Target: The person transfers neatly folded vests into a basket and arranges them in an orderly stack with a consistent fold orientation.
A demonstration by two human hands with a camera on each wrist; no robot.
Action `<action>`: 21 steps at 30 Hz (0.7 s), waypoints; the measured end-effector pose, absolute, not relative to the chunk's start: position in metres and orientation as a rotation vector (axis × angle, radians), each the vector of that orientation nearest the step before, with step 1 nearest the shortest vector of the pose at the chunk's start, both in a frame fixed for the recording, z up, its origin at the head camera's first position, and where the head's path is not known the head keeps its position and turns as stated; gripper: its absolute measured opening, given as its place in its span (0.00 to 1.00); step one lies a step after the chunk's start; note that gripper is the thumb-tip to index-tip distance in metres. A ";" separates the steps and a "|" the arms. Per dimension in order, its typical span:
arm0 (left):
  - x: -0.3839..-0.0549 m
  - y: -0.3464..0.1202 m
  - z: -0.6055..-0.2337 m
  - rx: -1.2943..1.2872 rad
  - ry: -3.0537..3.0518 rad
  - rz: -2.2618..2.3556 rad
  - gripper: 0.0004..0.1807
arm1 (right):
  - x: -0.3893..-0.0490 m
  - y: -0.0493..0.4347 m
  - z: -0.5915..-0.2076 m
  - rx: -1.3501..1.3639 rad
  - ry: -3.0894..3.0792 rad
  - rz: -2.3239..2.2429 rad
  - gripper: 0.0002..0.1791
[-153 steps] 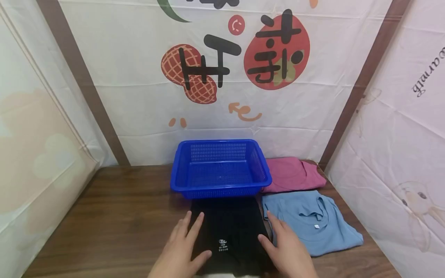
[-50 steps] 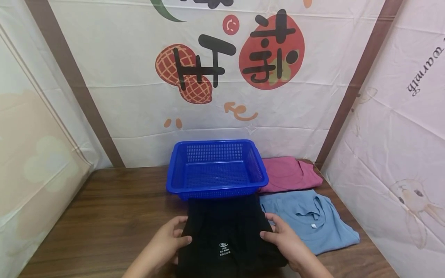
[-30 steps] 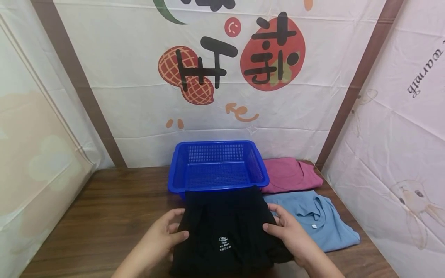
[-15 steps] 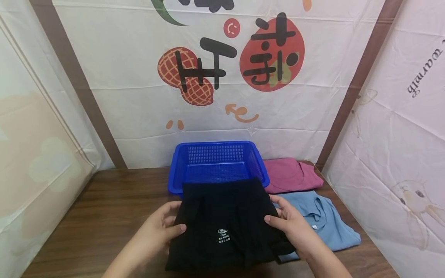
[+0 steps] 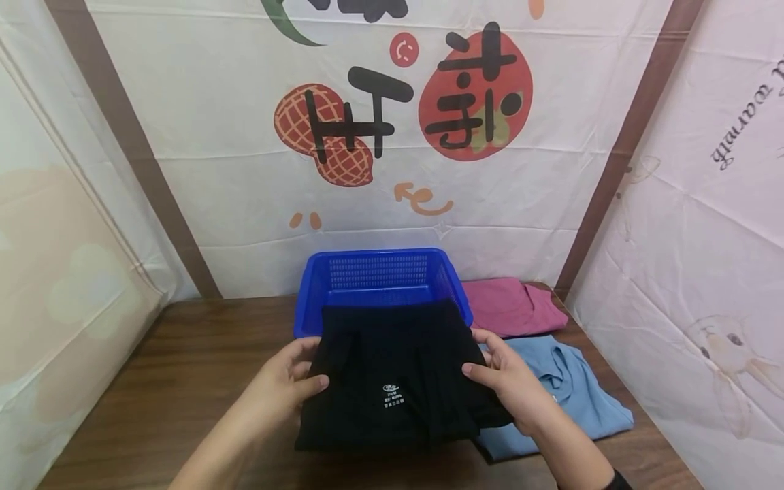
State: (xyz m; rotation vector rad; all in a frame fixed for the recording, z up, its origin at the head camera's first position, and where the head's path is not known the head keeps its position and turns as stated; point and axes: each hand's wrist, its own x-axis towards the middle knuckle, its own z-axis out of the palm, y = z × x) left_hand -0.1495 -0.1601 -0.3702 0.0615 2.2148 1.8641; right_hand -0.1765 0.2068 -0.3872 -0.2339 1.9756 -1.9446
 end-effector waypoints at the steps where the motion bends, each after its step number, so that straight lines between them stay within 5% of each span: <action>1: -0.151 -0.160 -0.370 0.053 2.236 1.855 0.33 | -0.179 0.206 -0.387 -0.234 1.984 -1.944 0.34; 21: -0.187 -0.170 -0.370 0.148 2.390 1.759 0.33 | -0.217 0.199 -0.388 -0.305 2.059 -1.941 0.32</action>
